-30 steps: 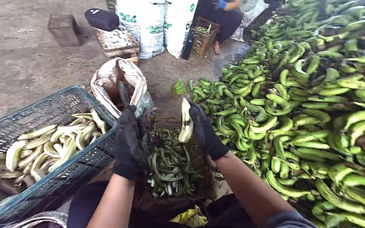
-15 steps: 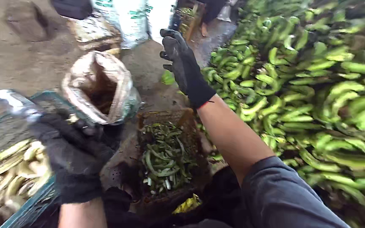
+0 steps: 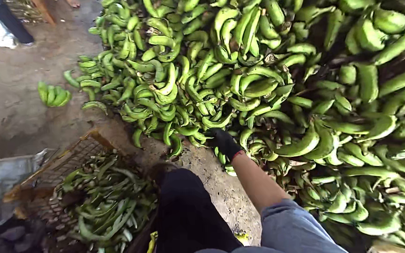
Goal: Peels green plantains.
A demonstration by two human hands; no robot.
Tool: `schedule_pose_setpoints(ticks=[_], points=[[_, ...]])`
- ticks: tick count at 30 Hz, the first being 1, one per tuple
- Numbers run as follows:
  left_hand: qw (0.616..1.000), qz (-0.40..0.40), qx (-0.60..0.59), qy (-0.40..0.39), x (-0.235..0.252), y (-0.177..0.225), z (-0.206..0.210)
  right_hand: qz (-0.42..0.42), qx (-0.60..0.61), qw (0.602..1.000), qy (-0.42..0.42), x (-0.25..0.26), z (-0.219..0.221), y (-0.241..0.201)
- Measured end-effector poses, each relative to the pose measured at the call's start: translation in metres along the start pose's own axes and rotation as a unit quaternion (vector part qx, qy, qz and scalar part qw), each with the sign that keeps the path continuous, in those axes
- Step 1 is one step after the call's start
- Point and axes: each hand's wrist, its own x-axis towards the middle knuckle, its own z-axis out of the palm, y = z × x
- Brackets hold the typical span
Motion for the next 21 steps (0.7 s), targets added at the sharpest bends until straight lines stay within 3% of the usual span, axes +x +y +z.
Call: schedule_pose_setpoints(ticks=[3,8,10,14,18,21], points=[[0.997,-0.073,0.021,0.026,0.012,-0.022,0.018,0.105,0.072,0.992,0.011,0.031,0.044,0.044],[0.986,-0.145,0.076,0.018,0.014,-0.046,0.068,-0.032,-0.156,0.982,0.102,0.083,0.092,0.029],[0.978,-0.179,0.095,0.056,0.017,-0.054,0.08,-0.031,-0.197,0.971,0.133,0.118,0.099,0.013],[0.979,-0.186,0.074,0.033,0.018,-0.069,0.088,0.027,-0.287,0.946,0.145,0.166,0.104,-0.019],[0.975,-0.2,0.088,0.042,0.018,-0.081,0.09,0.098,-0.248,0.95,0.16,0.187,0.106,-0.028],[0.972,-0.206,0.105,0.046,0.016,-0.087,0.097,0.081,-0.264,0.948,0.159,0.185,0.101,-0.027]])
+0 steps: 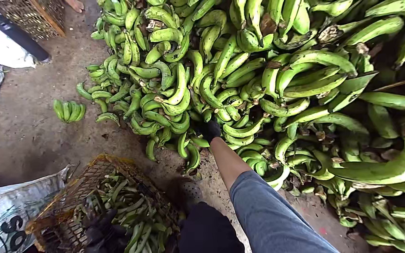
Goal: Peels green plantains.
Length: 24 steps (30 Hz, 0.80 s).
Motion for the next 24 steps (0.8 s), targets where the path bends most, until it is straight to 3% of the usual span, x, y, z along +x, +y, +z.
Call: schedule_pose_setpoints(ticks=[5,7,9,11,13,18,24], points=[[0.999,0.019,0.036,-0.019,-0.012,-0.002,0.001,-0.145,-0.002,0.989,-0.012,-0.027,-0.007,0.046],[0.997,0.031,0.067,-0.024,-0.017,-0.004,-0.001,-0.152,0.117,0.977,-0.094,-0.057,-0.02,0.063],[0.993,0.049,0.102,-0.037,-0.023,-0.006,-0.001,-0.126,0.316,0.922,-0.187,-0.096,-0.034,0.064],[0.987,0.039,0.15,-0.035,-0.034,0.0,0.011,-0.167,0.398,0.868,-0.245,-0.131,-0.05,0.048],[0.981,0.029,0.187,-0.033,-0.048,0.01,0.025,-0.248,0.384,0.841,-0.29,-0.16,-0.066,0.02],[0.976,0.119,0.167,-0.071,-0.069,0.017,0.027,-0.412,0.334,0.744,-0.407,-0.26,-0.12,-0.082],[0.959,0.275,-0.012,-0.065,-0.094,0.046,0.011,-0.543,0.287,0.709,-0.346,-0.371,-0.129,-0.131]])
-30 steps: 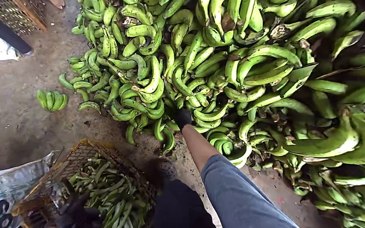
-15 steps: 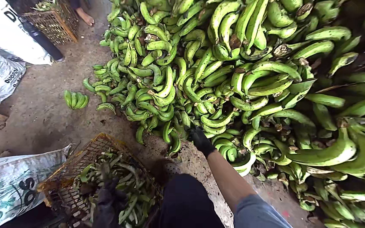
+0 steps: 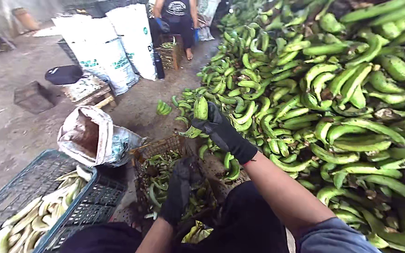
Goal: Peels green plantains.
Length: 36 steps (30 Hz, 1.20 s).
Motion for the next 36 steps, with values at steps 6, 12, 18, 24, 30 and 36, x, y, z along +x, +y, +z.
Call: schedule_pose_setpoints(ticks=[6,12,18,24,30,36], points=[[0.986,0.081,-0.136,0.051,-0.003,0.042,-0.008,-0.017,0.046,0.999,-0.015,-0.01,0.041,-0.009],[0.969,-0.236,-0.059,0.038,-0.027,-0.02,-0.042,0.001,0.175,0.982,-0.071,0.004,0.048,-0.01],[0.956,-0.068,0.286,-0.003,-0.018,0.057,-0.066,0.063,0.198,0.978,0.011,0.0,0.058,0.02],[0.86,0.018,0.509,-0.008,-0.012,0.064,-0.077,0.082,0.179,0.979,0.052,-0.009,0.086,0.034],[0.849,0.033,0.519,0.089,0.014,0.044,-0.101,0.074,0.165,0.983,-0.005,-0.033,0.115,0.046],[0.897,-0.047,0.419,0.132,0.025,0.053,-0.131,0.112,0.248,0.96,-0.065,-0.048,0.105,0.061]])
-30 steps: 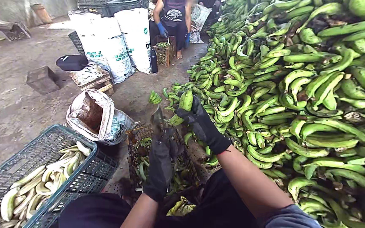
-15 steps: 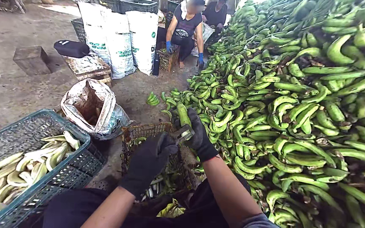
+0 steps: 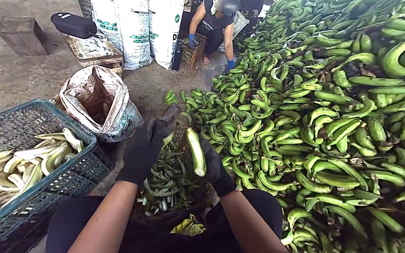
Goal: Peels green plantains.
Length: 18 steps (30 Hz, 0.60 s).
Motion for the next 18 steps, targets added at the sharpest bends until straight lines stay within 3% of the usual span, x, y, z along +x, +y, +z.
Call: schedule_pose_setpoints(ticks=[5,8,14,18], points=[[0.986,0.124,0.025,-0.111,-0.036,0.002,0.027,-0.105,-0.021,0.99,0.092,0.024,-0.018,-0.012],[0.98,0.179,0.06,-0.069,-0.042,-0.002,0.043,-0.096,-0.022,0.989,0.107,0.027,-0.014,-0.014],[0.996,0.063,0.064,0.012,-0.007,-0.008,0.026,0.022,-0.012,0.999,-0.018,0.005,-0.003,0.002],[0.998,0.051,0.01,-0.023,-0.015,-0.006,0.017,-0.022,0.002,0.999,0.027,0.011,-0.011,-0.002]])
